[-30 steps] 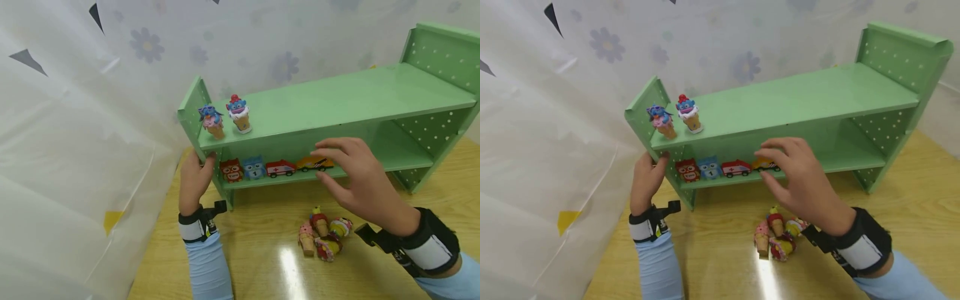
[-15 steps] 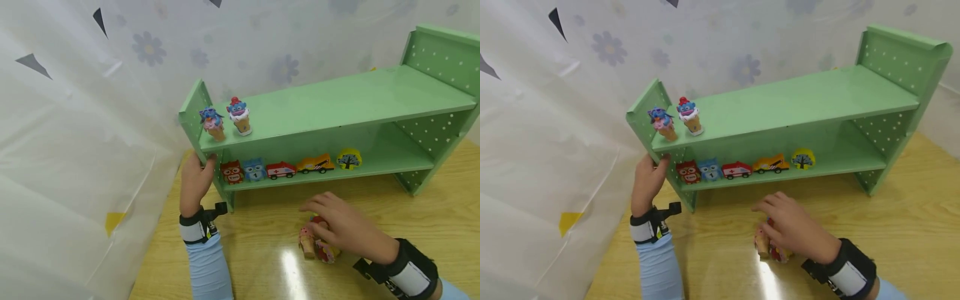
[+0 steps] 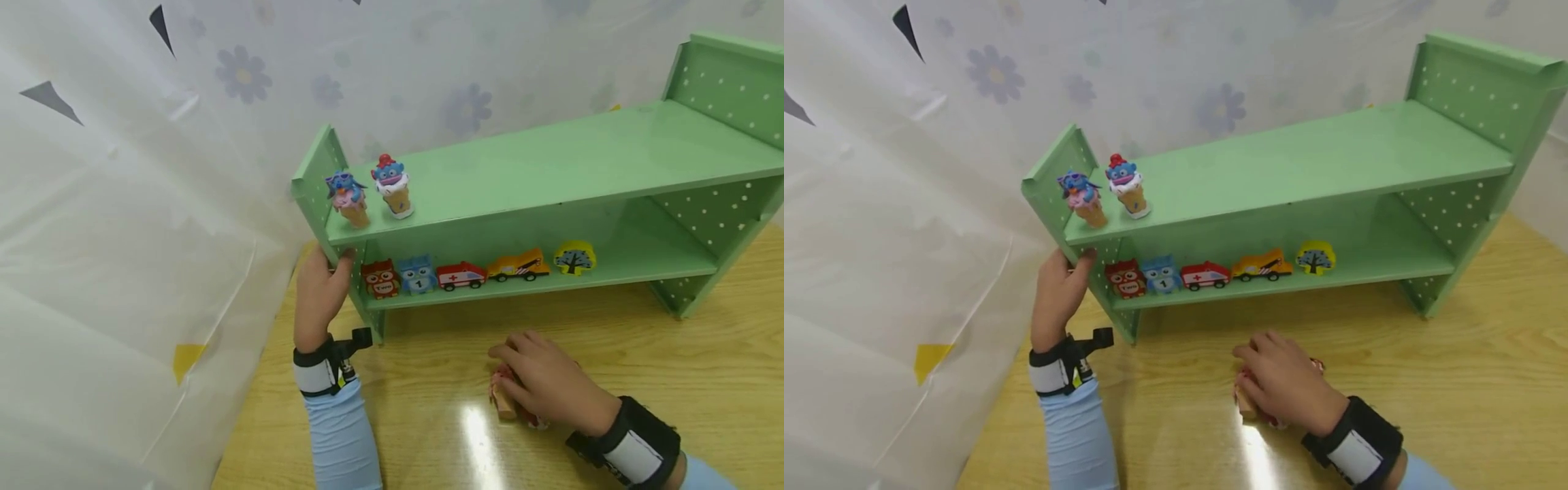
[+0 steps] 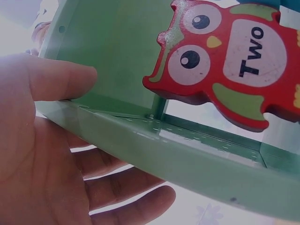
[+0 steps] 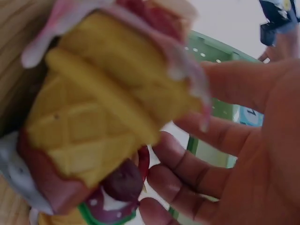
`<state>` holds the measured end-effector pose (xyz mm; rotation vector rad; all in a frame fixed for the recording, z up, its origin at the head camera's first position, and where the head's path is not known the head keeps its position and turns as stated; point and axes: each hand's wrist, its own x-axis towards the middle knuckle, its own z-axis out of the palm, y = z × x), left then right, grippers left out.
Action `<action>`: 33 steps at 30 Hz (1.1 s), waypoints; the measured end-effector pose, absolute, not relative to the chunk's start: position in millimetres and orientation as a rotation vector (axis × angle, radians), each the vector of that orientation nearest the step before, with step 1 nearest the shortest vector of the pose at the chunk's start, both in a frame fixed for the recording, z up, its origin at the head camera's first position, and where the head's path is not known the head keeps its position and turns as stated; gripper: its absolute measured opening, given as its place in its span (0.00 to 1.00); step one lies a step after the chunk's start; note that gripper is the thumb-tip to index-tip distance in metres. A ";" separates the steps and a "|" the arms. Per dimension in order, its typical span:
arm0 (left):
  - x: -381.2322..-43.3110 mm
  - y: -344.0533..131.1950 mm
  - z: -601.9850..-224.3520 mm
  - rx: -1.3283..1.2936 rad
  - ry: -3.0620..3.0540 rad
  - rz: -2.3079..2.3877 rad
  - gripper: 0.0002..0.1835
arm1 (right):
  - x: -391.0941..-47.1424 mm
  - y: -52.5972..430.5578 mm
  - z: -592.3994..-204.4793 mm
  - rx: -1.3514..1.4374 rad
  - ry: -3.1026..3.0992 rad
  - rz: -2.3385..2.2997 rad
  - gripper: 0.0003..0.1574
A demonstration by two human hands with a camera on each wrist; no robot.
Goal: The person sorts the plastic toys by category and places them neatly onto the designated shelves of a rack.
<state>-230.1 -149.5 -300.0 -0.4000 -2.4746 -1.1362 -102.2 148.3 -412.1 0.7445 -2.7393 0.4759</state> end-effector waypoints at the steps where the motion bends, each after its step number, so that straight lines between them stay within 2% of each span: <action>1: -230.2 -149.1 -299.8 -0.399 -2.476 -1.137 0.17 | -102.9 147.1 -413.4 0.731 -2.747 0.439 0.18; 9: -229.0 -149.4 -301.2 -0.386 -2.486 -1.139 0.18 | -102.1 132.6 -419.4 0.703 -2.794 0.242 0.10; 20: -231.0 -148.6 -300.5 -0.391 -2.477 -1.130 0.18 | -101.4 125.5 -425.3 0.816 -2.777 0.385 0.16; 26: -230.1 -147.9 -300.0 -0.396 -2.474 -1.129 0.18 | -101.5 130.4 -419.4 0.783 -2.746 0.573 0.14; 29: -229.9 -147.8 -299.7 -0.394 -2.475 -1.131 0.18 | -101.9 135.3 -413.9 0.717 -2.743 0.694 0.17; 32: -229.7 -148.1 -299.8 -0.384 -2.480 -1.136 0.18 | -102.1 140.7 -409.5 0.657 -2.744 0.787 0.27; 33: -229.5 -148.2 -299.8 -0.379 -2.483 -1.135 0.18 | -102.2 142.4 -408.2 0.639 -2.736 0.818 0.27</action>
